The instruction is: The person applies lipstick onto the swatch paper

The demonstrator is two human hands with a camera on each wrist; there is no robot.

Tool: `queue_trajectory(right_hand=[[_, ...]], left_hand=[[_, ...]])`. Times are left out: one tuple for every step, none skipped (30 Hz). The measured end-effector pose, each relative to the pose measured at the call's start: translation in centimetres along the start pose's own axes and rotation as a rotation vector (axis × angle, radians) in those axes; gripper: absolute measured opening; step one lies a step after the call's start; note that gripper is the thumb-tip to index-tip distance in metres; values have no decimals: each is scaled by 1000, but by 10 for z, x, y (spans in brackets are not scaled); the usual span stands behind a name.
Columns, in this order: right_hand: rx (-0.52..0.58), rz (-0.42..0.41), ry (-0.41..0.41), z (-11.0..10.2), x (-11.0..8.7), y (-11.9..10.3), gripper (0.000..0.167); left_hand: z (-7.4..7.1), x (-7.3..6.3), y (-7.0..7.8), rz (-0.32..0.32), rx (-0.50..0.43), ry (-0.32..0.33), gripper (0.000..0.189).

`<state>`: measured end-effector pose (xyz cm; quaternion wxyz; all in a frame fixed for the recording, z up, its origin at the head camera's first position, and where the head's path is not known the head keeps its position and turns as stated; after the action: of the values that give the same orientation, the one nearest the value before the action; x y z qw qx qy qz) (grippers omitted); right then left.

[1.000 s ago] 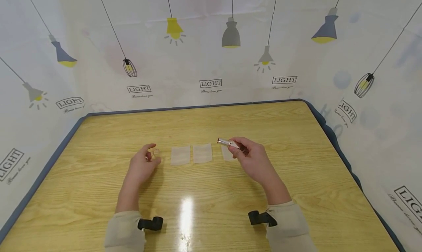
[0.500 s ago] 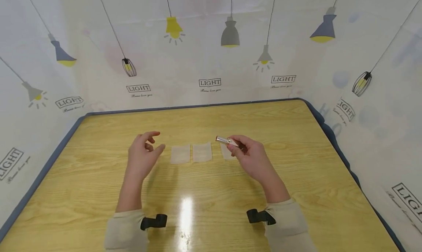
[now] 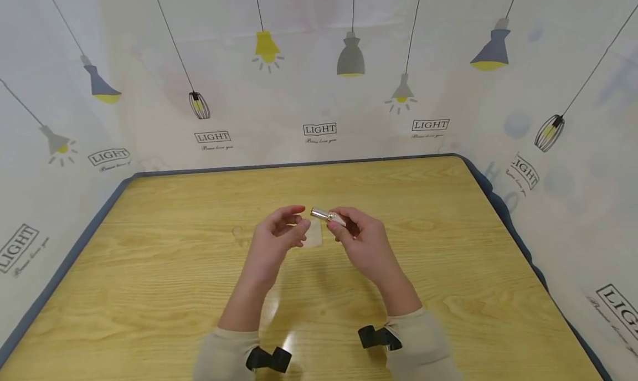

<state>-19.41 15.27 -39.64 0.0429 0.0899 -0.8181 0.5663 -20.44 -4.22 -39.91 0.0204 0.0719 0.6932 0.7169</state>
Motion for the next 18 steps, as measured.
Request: queue_trajectory(right_hand=[[11, -3, 1, 2, 0, -1, 26], [19, -3, 2, 4, 0, -1, 26], [24, -1, 3, 6, -1, -2, 26], [25, 4, 1, 8, -1, -2, 26], [26, 7, 0, 9, -1, -2, 27], [23, 11, -2, 10, -2, -2, 27], [18, 11, -2, 11, -3, -2, 27], [16, 10, -2, 11, -3, -3, 28], [16, 2, -2, 12, -4, -4, 28], [20, -4, -4, 13, -5, -4, 28], [22, -12, -4, 14, -5, -5, 28], [24, -19, -6, 15, -6, -5, 27], [23, -26, -6, 15, -6, -5, 27], [23, -29, -8, 16, -6, -5, 26], [23, -31, -8, 17, -7, -5, 26], [22, -28, -8, 18, -7, -4, 25], [18, -26, -7, 18, -7, -4, 25], [15, -22, -7, 18, -7, -3, 25]], left_hand=[[5, 0, -2, -15, -53, -7, 40], [9, 0, -4, -29, -101, -12, 40], [13, 0, -6, -41, -138, -15, 40], [16, 0, -7, -50, -165, -16, 40], [18, 0, -8, -59, -189, -13, 39], [20, 0, -9, -65, -206, -9, 38], [22, 0, -9, -66, -214, -2, 37], [23, 0, -10, -65, -220, 6, 36], [23, 0, -10, -63, -225, 15, 35], [24, 0, -10, -60, -230, 25, 34], [24, 0, -10, -61, -243, 37, 32], [24, 0, -11, -60, -255, 48, 29], [24, -1, -11, -62, -268, 60, 28], [24, -1, -12, -63, -281, 71, 25], [24, -1, -12, -65, -293, 82, 23], [23, -2, -13, -67, -306, 89, 21], [24, -2, -14, -71, -322, 95, 19], [24, -2, -14, -70, -334, 98, 17]])
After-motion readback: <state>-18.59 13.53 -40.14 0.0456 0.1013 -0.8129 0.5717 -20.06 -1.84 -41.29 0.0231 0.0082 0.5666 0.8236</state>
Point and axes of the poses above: each hand's wrist, its own x-axis towards the middle knuckle, its own z-axis out of the palm, y = z × x, the point moved 5 cm from there along x, towards the middle knuckle, and after that the axes turned 5 degrees about z, right-handed, at the moved point
